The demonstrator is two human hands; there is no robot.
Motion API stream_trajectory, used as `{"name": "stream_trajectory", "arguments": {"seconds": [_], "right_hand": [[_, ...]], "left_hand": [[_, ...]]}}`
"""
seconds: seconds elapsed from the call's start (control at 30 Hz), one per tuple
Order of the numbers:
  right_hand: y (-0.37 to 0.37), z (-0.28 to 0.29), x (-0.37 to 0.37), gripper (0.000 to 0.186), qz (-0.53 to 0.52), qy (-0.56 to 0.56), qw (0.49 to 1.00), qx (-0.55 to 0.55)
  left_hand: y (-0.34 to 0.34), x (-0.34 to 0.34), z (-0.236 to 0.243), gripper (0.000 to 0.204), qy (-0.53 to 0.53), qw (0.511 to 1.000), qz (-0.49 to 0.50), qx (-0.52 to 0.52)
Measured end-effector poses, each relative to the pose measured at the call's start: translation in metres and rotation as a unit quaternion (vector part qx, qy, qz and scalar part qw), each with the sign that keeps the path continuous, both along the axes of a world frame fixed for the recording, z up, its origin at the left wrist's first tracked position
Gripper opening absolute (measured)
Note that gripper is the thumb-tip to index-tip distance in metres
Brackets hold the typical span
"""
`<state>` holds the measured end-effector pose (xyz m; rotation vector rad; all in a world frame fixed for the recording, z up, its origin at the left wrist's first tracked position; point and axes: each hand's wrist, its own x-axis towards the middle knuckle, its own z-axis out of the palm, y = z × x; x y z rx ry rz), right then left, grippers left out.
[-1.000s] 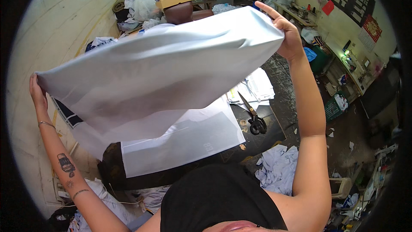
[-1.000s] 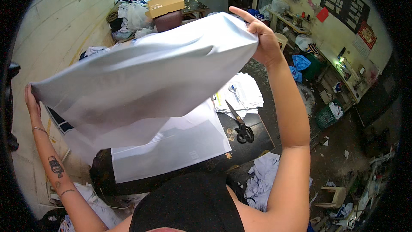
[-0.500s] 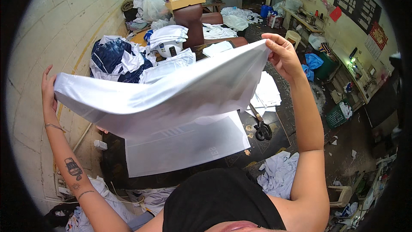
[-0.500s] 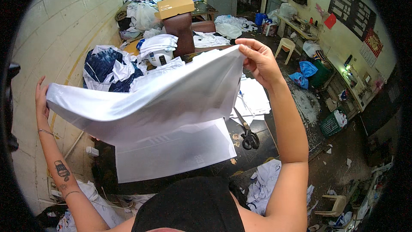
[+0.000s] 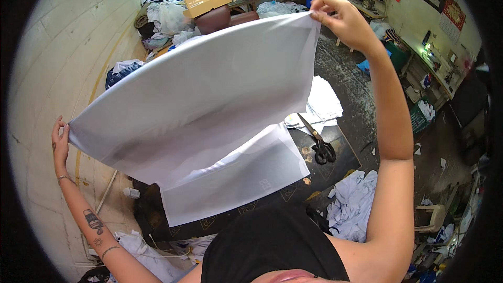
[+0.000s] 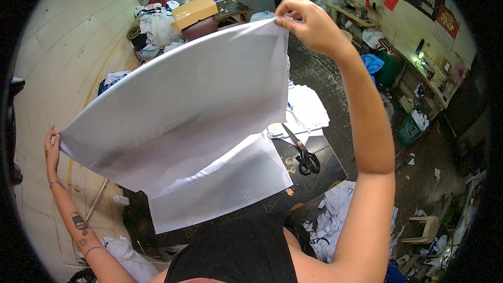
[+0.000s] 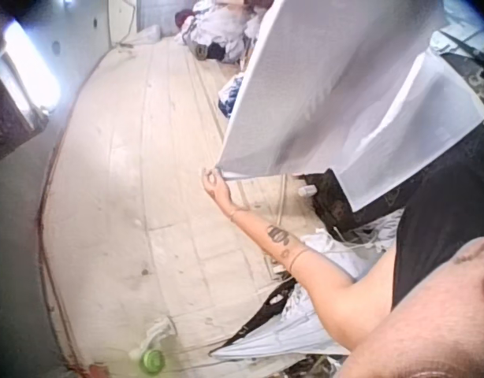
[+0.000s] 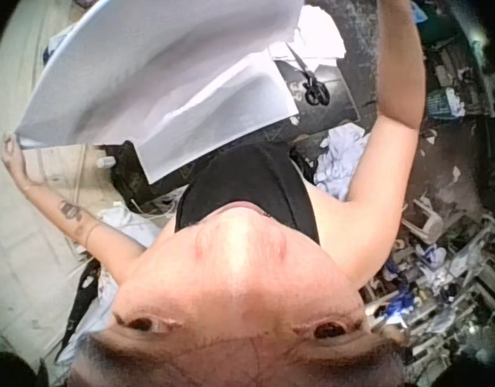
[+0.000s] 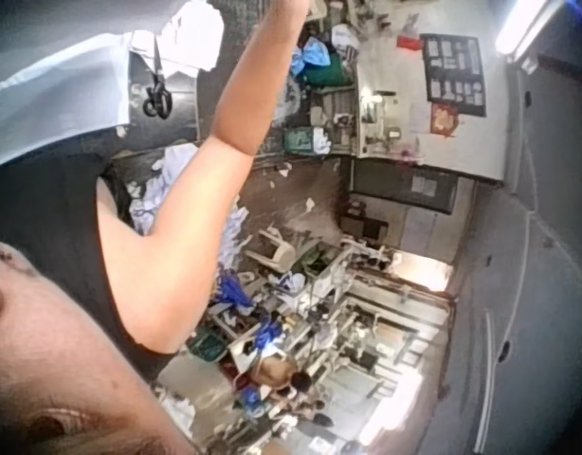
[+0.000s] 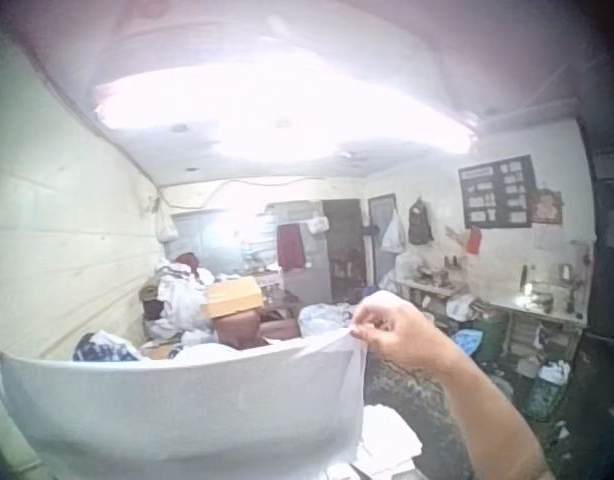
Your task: The person cuts a blue and white jersey and a white fabric sheet using scissors on a cluttered table. They also write on a clipboard with a pen between cutting actions.
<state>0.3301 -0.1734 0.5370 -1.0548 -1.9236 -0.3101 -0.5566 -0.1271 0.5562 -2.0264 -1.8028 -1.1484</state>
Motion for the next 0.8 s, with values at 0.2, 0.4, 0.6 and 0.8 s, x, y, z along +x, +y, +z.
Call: {"name": "stream_trajectory", "arguments": {"seconds": [0.2,0.4,0.6,0.8], "right_hand": [[-0.01,0.05,-0.008,0.033,0.031,-0.039,0.989,-0.137],[-0.031,0.084,-0.02,0.013,0.038,0.02,0.976,-0.213],[-0.032,0.094,-0.024,0.029,0.044,0.018,0.97,-0.239],[-0.032,0.091,-0.011,0.043,0.138,0.026,0.935,-0.326]], "left_hand": [[-0.013,-0.011,0.018,0.022,-0.004,0.994,0.001,-0.106],[-0.016,-0.029,0.03,0.027,-0.031,0.999,0.028,-0.014],[-0.032,-0.039,0.044,0.03,0.006,0.999,0.019,-0.038],[-0.046,-0.025,0.048,0.02,0.058,0.994,-0.041,-0.082]]}}
